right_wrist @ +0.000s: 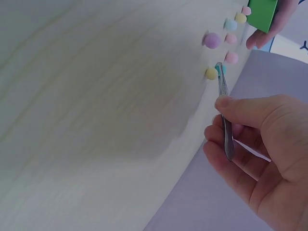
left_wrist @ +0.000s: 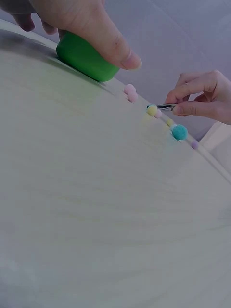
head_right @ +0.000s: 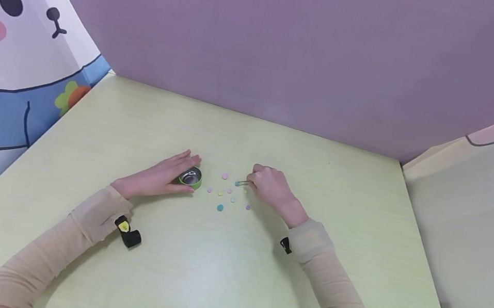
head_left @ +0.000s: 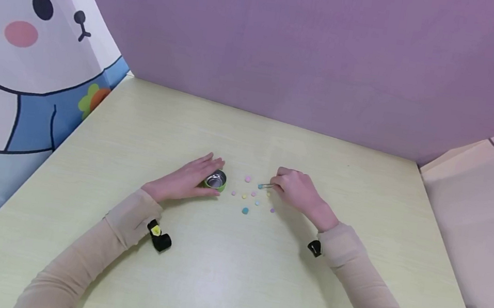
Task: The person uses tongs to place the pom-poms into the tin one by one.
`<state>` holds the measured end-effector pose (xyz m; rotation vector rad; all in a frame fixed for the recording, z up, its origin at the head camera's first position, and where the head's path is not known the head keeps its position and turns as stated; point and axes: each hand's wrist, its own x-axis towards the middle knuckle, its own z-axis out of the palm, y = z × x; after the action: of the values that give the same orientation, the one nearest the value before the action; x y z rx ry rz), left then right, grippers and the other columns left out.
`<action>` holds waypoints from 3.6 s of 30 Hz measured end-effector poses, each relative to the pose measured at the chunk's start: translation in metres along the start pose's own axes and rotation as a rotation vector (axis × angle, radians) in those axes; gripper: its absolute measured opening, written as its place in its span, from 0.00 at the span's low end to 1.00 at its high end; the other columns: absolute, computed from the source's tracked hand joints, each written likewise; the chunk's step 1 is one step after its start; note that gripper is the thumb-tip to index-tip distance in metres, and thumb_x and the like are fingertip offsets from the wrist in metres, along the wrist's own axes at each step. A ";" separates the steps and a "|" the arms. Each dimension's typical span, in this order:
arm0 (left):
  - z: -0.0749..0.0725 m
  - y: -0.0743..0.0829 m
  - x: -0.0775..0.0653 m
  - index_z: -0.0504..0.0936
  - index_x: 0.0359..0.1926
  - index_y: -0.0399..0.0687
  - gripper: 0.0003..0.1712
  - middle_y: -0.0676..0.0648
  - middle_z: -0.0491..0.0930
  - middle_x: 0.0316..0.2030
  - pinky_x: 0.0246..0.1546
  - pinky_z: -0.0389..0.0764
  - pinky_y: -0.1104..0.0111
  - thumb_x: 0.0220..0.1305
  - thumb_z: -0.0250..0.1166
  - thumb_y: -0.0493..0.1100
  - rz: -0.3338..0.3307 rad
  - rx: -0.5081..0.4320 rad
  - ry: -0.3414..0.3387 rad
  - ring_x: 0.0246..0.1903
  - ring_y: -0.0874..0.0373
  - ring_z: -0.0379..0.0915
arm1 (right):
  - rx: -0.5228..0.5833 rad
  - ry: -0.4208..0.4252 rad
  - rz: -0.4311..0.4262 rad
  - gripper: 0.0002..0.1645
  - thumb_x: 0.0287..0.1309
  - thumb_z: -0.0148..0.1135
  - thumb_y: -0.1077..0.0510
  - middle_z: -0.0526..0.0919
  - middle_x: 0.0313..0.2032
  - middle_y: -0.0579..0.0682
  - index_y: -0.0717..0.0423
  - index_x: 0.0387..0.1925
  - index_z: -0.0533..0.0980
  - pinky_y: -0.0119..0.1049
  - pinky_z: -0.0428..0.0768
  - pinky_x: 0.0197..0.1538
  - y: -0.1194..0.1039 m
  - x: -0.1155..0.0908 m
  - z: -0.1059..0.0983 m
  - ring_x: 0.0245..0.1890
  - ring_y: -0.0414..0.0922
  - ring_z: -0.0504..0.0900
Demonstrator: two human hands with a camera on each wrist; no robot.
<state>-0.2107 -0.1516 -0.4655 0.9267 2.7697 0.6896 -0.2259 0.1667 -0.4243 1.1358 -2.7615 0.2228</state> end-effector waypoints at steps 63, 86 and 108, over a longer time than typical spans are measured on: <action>0.002 -0.005 0.000 0.50 0.78 0.45 0.52 0.42 0.51 0.78 0.80 0.46 0.48 0.66 0.59 0.67 -0.009 -0.008 0.009 0.79 0.43 0.38 | -0.098 0.038 -0.223 0.05 0.59 0.67 0.63 0.79 0.25 0.45 0.53 0.34 0.87 0.28 0.80 0.25 -0.055 0.069 -0.008 0.22 0.39 0.77; 0.002 -0.005 0.000 0.47 0.78 0.40 0.56 0.38 0.50 0.78 0.79 0.47 0.48 0.64 0.61 0.67 -0.021 -0.014 0.012 0.79 0.41 0.39 | -0.092 -0.010 -0.250 0.07 0.58 0.66 0.63 0.80 0.27 0.45 0.52 0.35 0.87 0.27 0.78 0.24 -0.069 0.077 0.001 0.22 0.38 0.74; 0.000 -0.002 0.001 0.48 0.78 0.40 0.54 0.37 0.51 0.77 0.79 0.46 0.48 0.65 0.61 0.65 -0.022 -0.031 0.012 0.79 0.41 0.41 | -0.078 -0.025 -0.236 0.07 0.57 0.66 0.65 0.79 0.26 0.45 0.53 0.34 0.87 0.27 0.75 0.22 -0.070 0.076 0.002 0.21 0.37 0.71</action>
<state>-0.2125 -0.1524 -0.4667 0.8875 2.7672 0.7343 -0.2304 0.0653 -0.4058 1.4367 -2.5999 0.0733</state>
